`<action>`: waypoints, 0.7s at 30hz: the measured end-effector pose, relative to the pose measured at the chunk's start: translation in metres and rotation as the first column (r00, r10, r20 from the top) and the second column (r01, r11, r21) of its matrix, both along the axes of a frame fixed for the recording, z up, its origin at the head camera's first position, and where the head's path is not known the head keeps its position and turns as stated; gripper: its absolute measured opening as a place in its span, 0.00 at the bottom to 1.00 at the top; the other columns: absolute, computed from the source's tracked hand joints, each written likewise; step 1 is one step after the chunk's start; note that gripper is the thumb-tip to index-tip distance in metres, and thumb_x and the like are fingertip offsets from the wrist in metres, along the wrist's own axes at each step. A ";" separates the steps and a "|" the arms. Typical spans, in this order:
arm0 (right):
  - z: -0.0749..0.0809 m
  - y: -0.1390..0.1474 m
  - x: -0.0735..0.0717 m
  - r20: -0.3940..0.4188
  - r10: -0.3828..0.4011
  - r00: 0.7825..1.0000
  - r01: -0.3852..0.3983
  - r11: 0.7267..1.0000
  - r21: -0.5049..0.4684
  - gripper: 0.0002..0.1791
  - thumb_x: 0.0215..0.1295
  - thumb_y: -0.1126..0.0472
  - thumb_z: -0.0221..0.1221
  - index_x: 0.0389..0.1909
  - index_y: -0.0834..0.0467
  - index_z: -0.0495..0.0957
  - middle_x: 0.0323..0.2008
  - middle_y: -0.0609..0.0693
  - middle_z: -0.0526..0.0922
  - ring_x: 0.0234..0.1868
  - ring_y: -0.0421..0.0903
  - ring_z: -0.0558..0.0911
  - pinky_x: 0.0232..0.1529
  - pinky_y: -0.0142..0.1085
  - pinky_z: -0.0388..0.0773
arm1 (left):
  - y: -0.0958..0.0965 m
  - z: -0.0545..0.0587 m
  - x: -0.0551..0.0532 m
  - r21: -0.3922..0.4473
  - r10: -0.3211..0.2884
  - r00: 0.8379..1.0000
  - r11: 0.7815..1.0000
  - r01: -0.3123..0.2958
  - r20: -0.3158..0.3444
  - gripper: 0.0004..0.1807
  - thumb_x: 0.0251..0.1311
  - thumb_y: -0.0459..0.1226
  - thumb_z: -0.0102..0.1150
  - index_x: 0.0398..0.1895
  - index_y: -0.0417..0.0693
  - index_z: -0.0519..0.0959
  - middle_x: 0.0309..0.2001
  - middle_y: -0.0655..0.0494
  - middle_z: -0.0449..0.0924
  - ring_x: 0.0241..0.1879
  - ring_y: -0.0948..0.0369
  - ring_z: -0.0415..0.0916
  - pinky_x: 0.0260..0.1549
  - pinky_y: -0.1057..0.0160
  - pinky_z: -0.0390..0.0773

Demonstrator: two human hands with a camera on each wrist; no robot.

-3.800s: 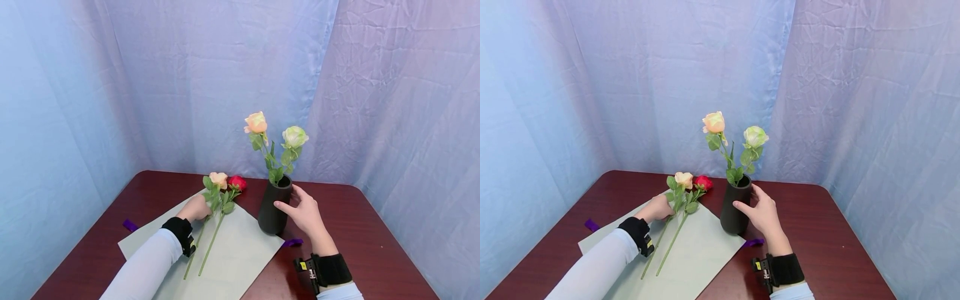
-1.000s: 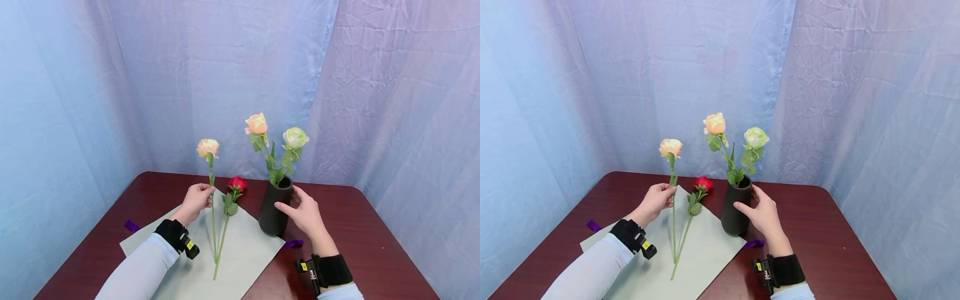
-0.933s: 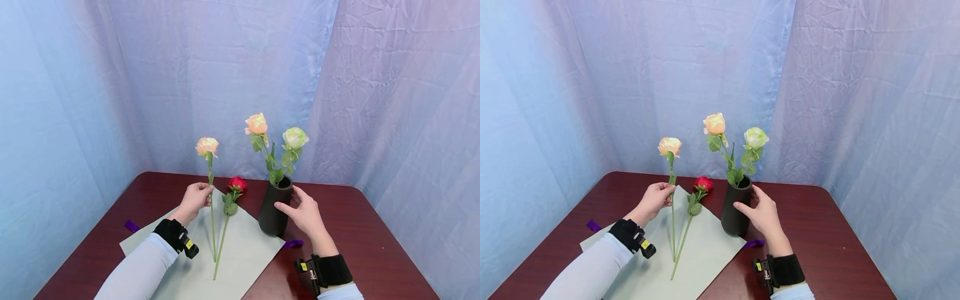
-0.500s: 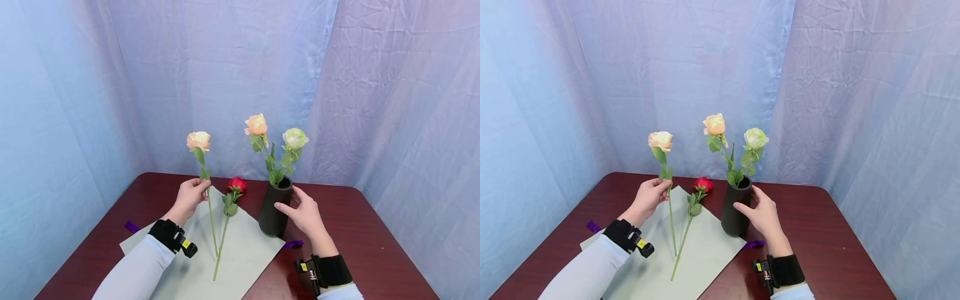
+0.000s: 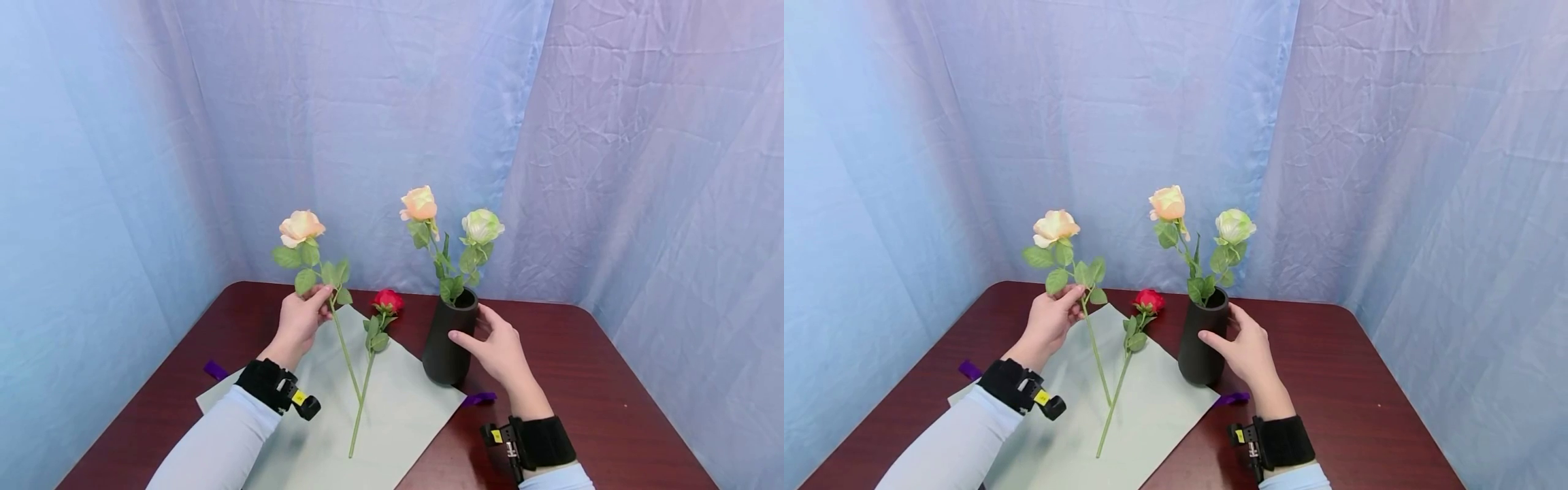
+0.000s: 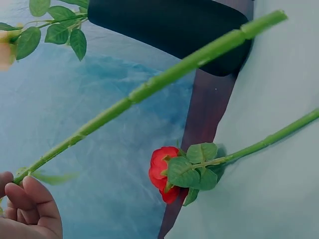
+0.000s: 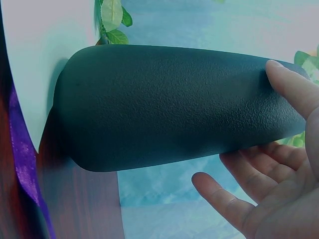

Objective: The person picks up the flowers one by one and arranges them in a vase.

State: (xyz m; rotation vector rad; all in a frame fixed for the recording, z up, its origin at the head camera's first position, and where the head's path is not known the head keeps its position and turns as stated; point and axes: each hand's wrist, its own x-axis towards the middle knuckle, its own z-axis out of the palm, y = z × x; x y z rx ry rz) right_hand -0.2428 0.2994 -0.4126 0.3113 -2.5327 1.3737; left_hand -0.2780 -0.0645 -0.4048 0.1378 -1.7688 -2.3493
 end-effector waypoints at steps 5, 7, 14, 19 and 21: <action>0.000 0.000 0.000 0.001 0.001 1.000 -0.001 1.000 -0.002 0.48 0.57 0.40 0.73 0.75 0.53 0.65 0.65 0.57 0.77 0.64 0.56 0.78 0.57 0.55 0.77 | -0.001 0.002 0.001 0.052 0.009 1.000 0.999 -0.009 -0.013 0.12 0.69 0.41 0.65 0.44 0.41 0.77 0.22 0.57 0.71 0.21 0.64 0.70 0.28 0.66 0.79; 0.000 0.000 0.000 0.001 -0.001 1.000 0.001 1.000 -0.003 0.47 0.58 0.41 0.73 0.75 0.53 0.66 0.65 0.57 0.77 0.64 0.57 0.78 0.57 0.55 0.77 | -0.002 0.003 0.001 0.051 0.016 1.000 0.999 -0.015 -0.015 0.12 0.69 0.41 0.65 0.43 0.41 0.77 0.22 0.57 0.71 0.21 0.64 0.70 0.28 0.66 0.79; -0.001 0.001 0.000 0.007 -0.003 1.000 0.003 1.000 0.008 0.47 0.58 0.41 0.72 0.75 0.54 0.65 0.65 0.58 0.77 0.63 0.57 0.78 0.57 0.55 0.77 | -0.004 0.002 0.000 0.066 0.036 0.999 0.997 -0.034 -0.040 0.12 0.69 0.40 0.66 0.40 0.42 0.75 0.24 0.57 0.72 0.22 0.64 0.69 0.30 0.64 0.78; -0.002 0.000 -0.001 0.008 0.003 1.000 -0.003 1.000 -0.001 0.48 0.58 0.41 0.73 0.75 0.53 0.65 0.65 0.58 0.76 0.63 0.57 0.78 0.57 0.55 0.77 | -0.005 0.005 0.002 0.112 0.062 0.995 0.992 -0.053 -0.082 0.12 0.67 0.39 0.68 0.37 0.42 0.74 0.24 0.57 0.73 0.21 0.64 0.69 0.28 0.66 0.77; -0.002 0.000 -0.001 0.006 0.005 1.000 -0.005 1.000 -0.002 0.48 0.58 0.41 0.73 0.75 0.53 0.65 0.65 0.57 0.76 0.63 0.56 0.78 0.57 0.55 0.77 | -0.005 0.008 0.004 0.125 0.071 0.993 0.990 -0.059 -0.096 0.12 0.66 0.39 0.69 0.37 0.42 0.76 0.25 0.57 0.75 0.21 0.64 0.71 0.29 0.67 0.78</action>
